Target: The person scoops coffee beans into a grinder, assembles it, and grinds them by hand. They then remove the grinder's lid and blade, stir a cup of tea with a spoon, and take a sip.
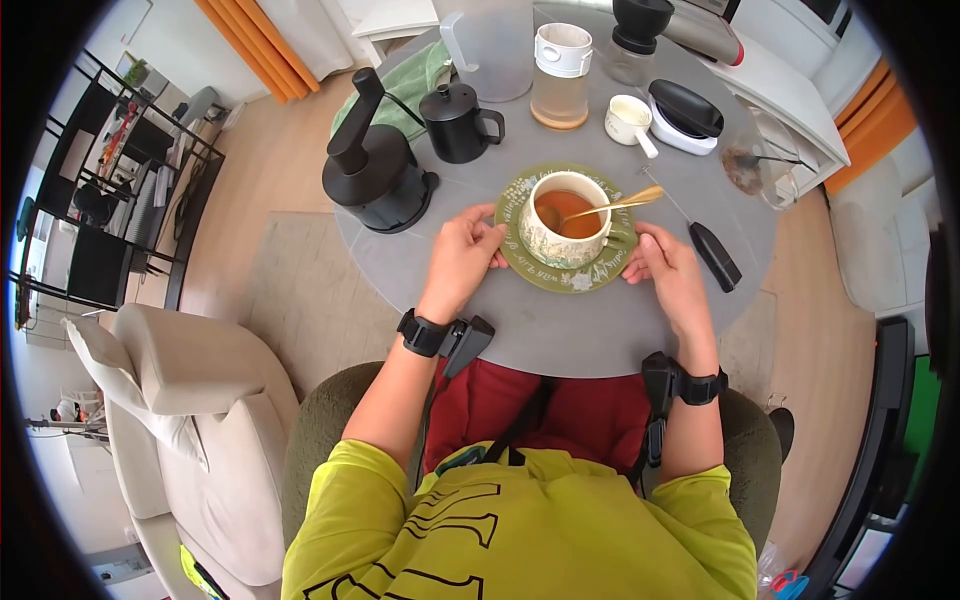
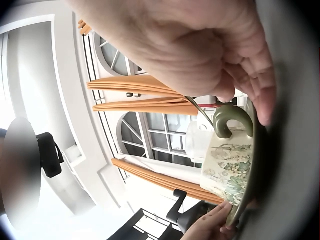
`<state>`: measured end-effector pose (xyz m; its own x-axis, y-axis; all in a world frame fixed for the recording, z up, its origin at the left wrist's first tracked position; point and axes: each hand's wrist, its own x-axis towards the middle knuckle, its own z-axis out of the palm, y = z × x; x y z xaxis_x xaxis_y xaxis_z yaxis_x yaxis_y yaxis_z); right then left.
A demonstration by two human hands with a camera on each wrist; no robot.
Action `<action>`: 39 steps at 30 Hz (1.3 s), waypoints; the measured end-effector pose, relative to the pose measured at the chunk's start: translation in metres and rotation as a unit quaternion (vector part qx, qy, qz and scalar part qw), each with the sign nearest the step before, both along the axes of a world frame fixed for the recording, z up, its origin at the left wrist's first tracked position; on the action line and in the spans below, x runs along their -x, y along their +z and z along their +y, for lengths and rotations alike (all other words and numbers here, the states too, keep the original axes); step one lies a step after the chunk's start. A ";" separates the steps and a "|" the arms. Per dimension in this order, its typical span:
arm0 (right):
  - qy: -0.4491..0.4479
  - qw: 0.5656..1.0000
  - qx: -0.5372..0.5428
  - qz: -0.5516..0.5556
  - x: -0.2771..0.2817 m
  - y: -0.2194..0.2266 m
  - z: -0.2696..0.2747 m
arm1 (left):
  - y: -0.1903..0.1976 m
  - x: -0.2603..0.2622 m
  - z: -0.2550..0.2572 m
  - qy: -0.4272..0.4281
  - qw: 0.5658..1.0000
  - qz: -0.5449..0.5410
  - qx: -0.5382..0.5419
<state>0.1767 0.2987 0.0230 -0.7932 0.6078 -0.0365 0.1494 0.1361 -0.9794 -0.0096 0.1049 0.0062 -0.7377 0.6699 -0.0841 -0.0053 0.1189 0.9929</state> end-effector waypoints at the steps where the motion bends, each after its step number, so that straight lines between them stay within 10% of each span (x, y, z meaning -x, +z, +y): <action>1: 0.000 1.000 0.001 -0.002 -0.003 0.001 -0.001 | 0.000 -0.002 -0.001 -0.004 1.000 0.004 0.002; 13: -0.036 0.995 -0.066 -0.072 -0.032 0.020 -0.011 | 0.002 -0.018 -0.012 -0.049 0.999 -0.010 0.006; 21: -0.010 0.997 0.009 0.072 -0.003 0.044 -0.016 | 0.002 -0.023 -0.012 -0.036 0.999 -0.033 0.007; 29: -0.051 0.989 -0.139 0.008 -0.010 0.030 -0.014 | 0.019 -0.029 -0.014 -0.029 0.970 0.232 0.066; 39: -0.019 0.983 -0.183 -0.002 -0.018 0.015 -0.016 | 0.025 -0.034 -0.010 -0.080 0.953 0.268 0.115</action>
